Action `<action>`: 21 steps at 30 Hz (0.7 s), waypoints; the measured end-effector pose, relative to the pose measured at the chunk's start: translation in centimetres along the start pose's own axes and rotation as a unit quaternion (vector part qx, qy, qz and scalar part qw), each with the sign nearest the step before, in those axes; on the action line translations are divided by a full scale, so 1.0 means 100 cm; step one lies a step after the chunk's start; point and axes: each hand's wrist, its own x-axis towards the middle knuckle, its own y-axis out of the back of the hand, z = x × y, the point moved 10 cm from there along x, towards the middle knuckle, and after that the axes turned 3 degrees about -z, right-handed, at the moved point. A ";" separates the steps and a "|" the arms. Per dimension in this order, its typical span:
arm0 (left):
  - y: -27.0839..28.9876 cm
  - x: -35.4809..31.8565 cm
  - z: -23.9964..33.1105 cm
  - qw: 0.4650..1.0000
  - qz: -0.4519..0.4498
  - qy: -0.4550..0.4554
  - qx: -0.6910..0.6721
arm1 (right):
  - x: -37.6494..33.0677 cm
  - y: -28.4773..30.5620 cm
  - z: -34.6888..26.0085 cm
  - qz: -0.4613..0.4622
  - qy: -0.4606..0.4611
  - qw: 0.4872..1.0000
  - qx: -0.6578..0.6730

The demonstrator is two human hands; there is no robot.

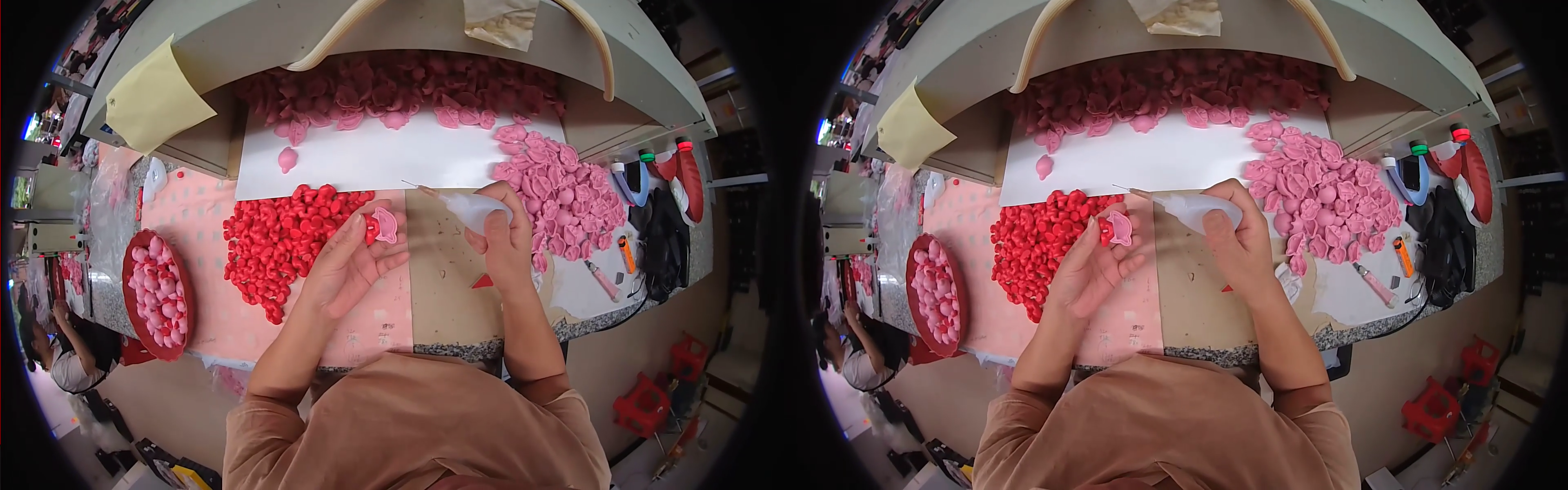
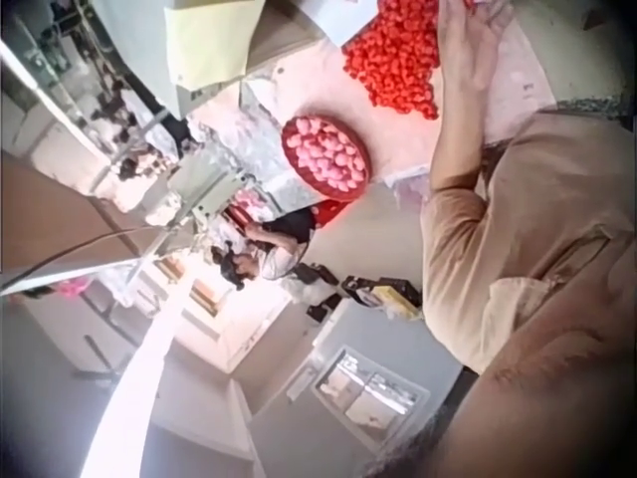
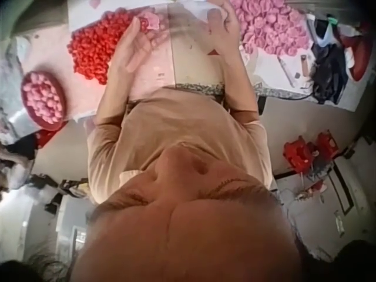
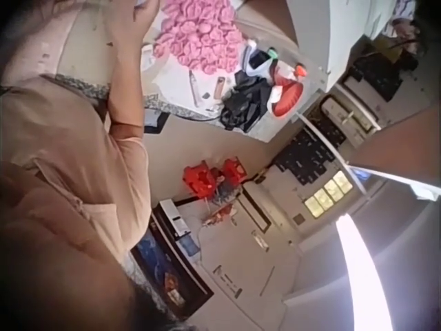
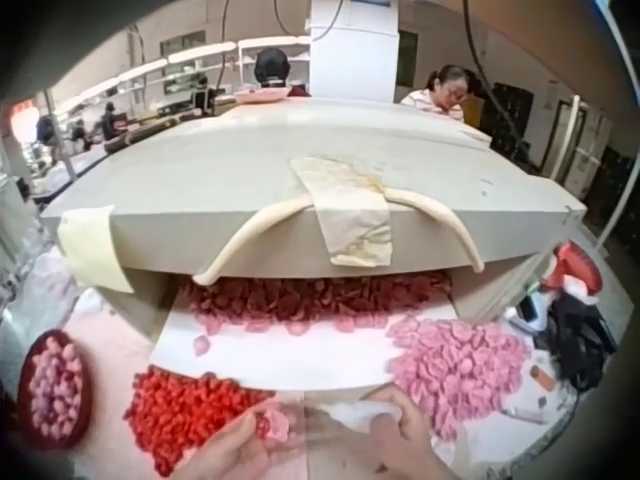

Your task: Applying glue to plastic flower petals and assembling them into toy components.

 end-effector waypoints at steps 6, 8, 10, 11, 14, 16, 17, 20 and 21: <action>0.008 0.002 -0.015 1.000 0.004 0.025 -0.011 | 0.001 -0.003 -0.024 0.053 0.073 0.993 -0.081; 0.009 0.003 -0.019 1.000 0.004 0.029 -0.011 | 0.001 -0.002 -0.027 0.055 0.079 0.993 -0.069; 0.014 0.003 -0.022 0.999 0.022 0.035 -0.016 | -0.002 0.006 -0.022 0.070 0.083 0.993 -0.052; 0.013 0.003 -0.022 0.999 0.022 0.036 -0.016 | -0.004 0.012 -0.020 0.084 0.088 0.992 -0.035; 0.012 0.003 -0.020 0.999 0.022 0.028 -0.011 | -0.005 0.010 -0.031 0.080 0.160 0.970 -0.167; 0.014 0.002 -0.020 0.999 0.035 0.028 -0.009 | -0.005 0.003 -0.034 0.074 0.153 0.966 -0.192; 0.015 0.002 -0.021 0.999 0.036 0.028 -0.010 | -0.005 -0.001 -0.035 0.068 0.148 0.962 -0.217; 0.017 0.002 -0.021 0.999 0.038 0.026 -0.012 | -0.006 -0.006 -0.033 0.055 0.157 0.953 -0.254; 0.015 0.002 -0.020 0.999 0.034 0.027 -0.009 | -0.006 -0.008 -0.033 0.055 0.156 0.953 -0.254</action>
